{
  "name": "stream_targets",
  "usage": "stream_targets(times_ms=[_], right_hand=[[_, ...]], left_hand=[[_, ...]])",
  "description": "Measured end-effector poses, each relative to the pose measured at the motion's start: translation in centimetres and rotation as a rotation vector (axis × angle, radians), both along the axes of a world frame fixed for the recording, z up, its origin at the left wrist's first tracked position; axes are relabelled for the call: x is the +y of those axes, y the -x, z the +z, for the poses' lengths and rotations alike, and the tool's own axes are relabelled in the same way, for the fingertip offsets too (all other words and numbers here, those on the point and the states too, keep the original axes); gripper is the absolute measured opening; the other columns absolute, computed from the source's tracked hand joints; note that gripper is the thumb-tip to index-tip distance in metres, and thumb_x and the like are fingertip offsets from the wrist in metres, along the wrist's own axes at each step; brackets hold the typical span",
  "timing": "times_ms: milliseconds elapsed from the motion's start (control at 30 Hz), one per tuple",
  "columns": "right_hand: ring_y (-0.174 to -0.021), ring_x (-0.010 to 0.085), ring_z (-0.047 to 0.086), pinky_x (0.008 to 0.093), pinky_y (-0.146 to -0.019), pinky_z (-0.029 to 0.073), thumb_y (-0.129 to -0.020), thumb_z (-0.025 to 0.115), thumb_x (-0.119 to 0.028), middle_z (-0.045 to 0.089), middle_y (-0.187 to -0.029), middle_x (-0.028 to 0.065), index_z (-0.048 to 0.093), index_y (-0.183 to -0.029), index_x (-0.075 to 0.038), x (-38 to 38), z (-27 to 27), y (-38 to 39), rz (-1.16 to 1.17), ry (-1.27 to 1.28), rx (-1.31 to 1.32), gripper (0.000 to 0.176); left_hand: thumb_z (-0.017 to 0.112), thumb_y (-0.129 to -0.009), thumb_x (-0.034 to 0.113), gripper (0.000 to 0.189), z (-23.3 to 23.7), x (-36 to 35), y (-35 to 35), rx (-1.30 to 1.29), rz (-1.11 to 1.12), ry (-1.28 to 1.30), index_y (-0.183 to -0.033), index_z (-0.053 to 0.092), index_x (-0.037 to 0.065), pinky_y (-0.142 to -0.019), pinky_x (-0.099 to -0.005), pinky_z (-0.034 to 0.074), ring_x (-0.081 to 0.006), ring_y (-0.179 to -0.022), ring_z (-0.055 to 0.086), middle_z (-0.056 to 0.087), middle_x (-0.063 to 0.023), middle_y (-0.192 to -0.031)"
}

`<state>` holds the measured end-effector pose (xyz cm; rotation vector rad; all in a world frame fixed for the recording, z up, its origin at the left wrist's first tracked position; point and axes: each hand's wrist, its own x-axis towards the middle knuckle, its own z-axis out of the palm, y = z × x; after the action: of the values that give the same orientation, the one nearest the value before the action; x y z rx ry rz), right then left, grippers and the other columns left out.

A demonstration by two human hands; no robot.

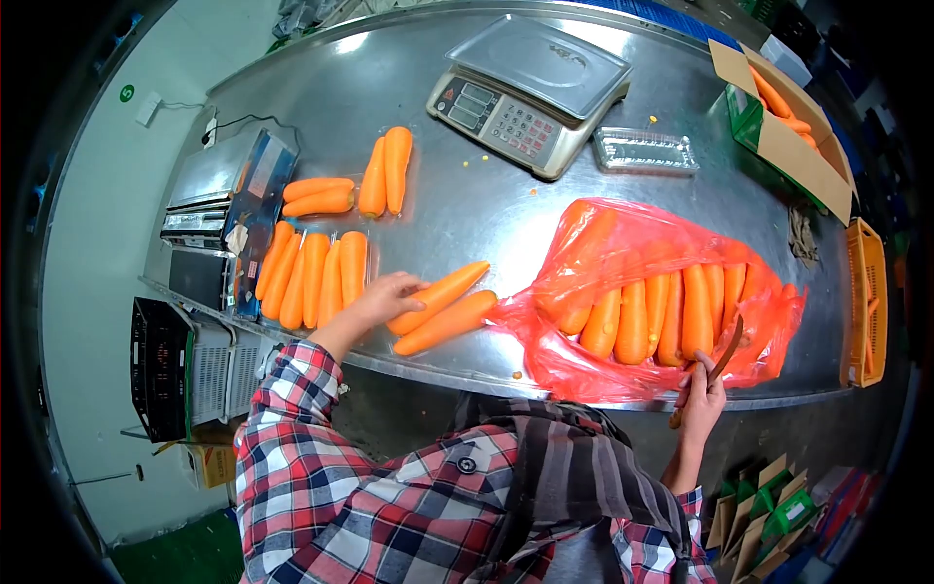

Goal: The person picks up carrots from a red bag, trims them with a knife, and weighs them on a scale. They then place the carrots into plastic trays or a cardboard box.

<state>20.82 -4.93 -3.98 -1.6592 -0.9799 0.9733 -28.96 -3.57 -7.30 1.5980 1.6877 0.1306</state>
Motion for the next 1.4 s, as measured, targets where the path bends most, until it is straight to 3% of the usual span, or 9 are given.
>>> stream_targets(times_ms=[233, 533, 633, 733, 833, 967, 1067, 1167, 1400], right_hand=[[-0.044, 0.0028, 0.039, 0.0176, -0.040, 0.029, -0.096, 0.049, -0.016, 0.051, -0.064, -0.0008, 0.061, -0.111, -0.002, -0.6, 0.0, -0.1, 0.011, 0.004, 0.029, 0.023], [-0.044, 0.0032, 0.040, 0.0177, -0.040, 0.030, -0.096, 0.049, -0.015, 0.051, -0.064, -0.0007, 0.061, -0.110, -0.003, -1.1, -0.2, -0.9, -0.009, 0.021, 0.017, 0.022], [-0.044, 0.0032, 0.040, 0.0178, -0.040, 0.030, -0.096, 0.050, -0.015, 0.051, -0.064, -0.0009, 0.061, -0.110, -0.002, -0.6, -0.1, -0.6, -0.003, 0.014, 0.005, 0.022], [-0.044, 0.0032, 0.040, 0.0178, -0.040, 0.030, -0.095, 0.050, -0.015, 0.050, -0.063, -0.0012, 0.062, -0.110, -0.002, -0.2, 0.2, 0.1, 0.007, 0.009, 0.005, 0.022], [-0.044, 0.0030, 0.039, 0.0179, -0.040, 0.030, -0.095, 0.050, -0.014, 0.049, -0.063, -0.0013, 0.062, -0.109, -0.002, -0.2, 0.4, 0.4, 0.021, 0.017, -0.020, 0.022], [-0.044, 0.0028, 0.039, 0.0180, -0.041, 0.029, -0.095, 0.050, -0.014, 0.049, -0.062, -0.0012, 0.061, -0.108, -0.001, -0.3, -0.1, 0.8, 0.028, 0.043, -0.035, 0.021], [-0.044, 0.0029, 0.039, 0.0183, -0.041, 0.030, -0.095, 0.050, -0.014, 0.049, -0.062, -0.0012, 0.061, -0.108, -0.001, 0.0, 0.2, 1.0, 0.039, 0.061, -0.037, 0.021], [-0.044, 0.0026, 0.039, 0.0181, -0.041, 0.030, -0.095, 0.050, -0.013, 0.049, -0.062, -0.0016, 0.061, -0.108, -0.001, 0.1, 0.2, 0.8, 0.023, 0.046, -0.029, 0.021], [-0.044, 0.0036, 0.040, 0.0181, -0.040, 0.030, -0.095, 0.049, -0.012, 0.051, -0.062, 0.0000, 0.060, -0.108, 0.000, -0.6, -0.5, -1.3, -0.033, 0.036, 0.017, 0.021]], left_hand=[[0.078, -0.067, 0.025, 0.058, 0.0, -0.7, -1.9, 0.103, -0.140, -0.301, -0.117, 0.054, 0.006, -0.091, -0.0370, 0.043, -0.0310, -0.101, 0.053, 0.056, -0.0131, -0.098], [0.075, -0.072, 0.024, 0.056, 0.1, -0.4, 1.0, -0.551, 0.348, 0.301, -0.120, 0.054, 0.003, -0.094, -0.0324, 0.041, -0.0243, -0.111, 0.050, 0.052, -0.0146, -0.118], [0.069, -0.078, 0.031, 0.055, -1.0, -0.2, 2.1, 0.054, -0.039, -0.077, -0.124, 0.053, 0.004, -0.098, -0.0338, 0.038, -0.0281, -0.117, 0.048, 0.049, -0.0183, -0.127], [0.069, -0.078, 0.041, 0.073, -2.3, 0.6, 1.0, -0.091, -0.165, -0.107, -0.136, 0.041, 0.006, -0.103, -0.0380, 0.034, -0.0342, -0.121, 0.043, 0.043, -0.0195, -0.134], [0.074, -0.068, 0.049, 0.094, 1.1, -1.6, -6.4, 0.289, -0.081, -0.122, -0.141, 0.031, 0.008, -0.102, -0.0437, 0.032, -0.0369, -0.121, 0.041, 0.039, -0.0213, -0.136], [0.077, -0.060, 0.052, 0.108, 0.2, -2.5, -8.8, 0.599, -0.340, -0.296, -0.143, 0.025, 0.006, -0.096, -0.0471, 0.035, -0.0375, -0.120, 0.042, 0.038, -0.0210, -0.138], [0.076, -0.061, 0.053, 0.109, 1.1, -0.8, -8.5, 0.466, -0.031, -0.037, -0.143, 0.023, 0.005, -0.100, -0.0490, 0.031, -0.0371, -0.127, 0.036, 0.032, -0.0200, -0.142], [0.073, -0.066, 0.051, 0.105, -3.3, -0.4, -6.0, 0.648, 0.247, -0.268, -0.144, 0.021, 0.004, -0.106, -0.0499, 0.025, -0.0357, -0.134, 0.026, 0.026, -0.0205, -0.146], [0.067, -0.076, 0.046, 0.091, -2.3, -1.6, -1.7, 0.717, 0.350, -0.267, -0.144, 0.022, 0.004, -0.110, -0.0501, 0.016, -0.0335, -0.140, 0.015, 0.017, -0.0209, -0.150]])
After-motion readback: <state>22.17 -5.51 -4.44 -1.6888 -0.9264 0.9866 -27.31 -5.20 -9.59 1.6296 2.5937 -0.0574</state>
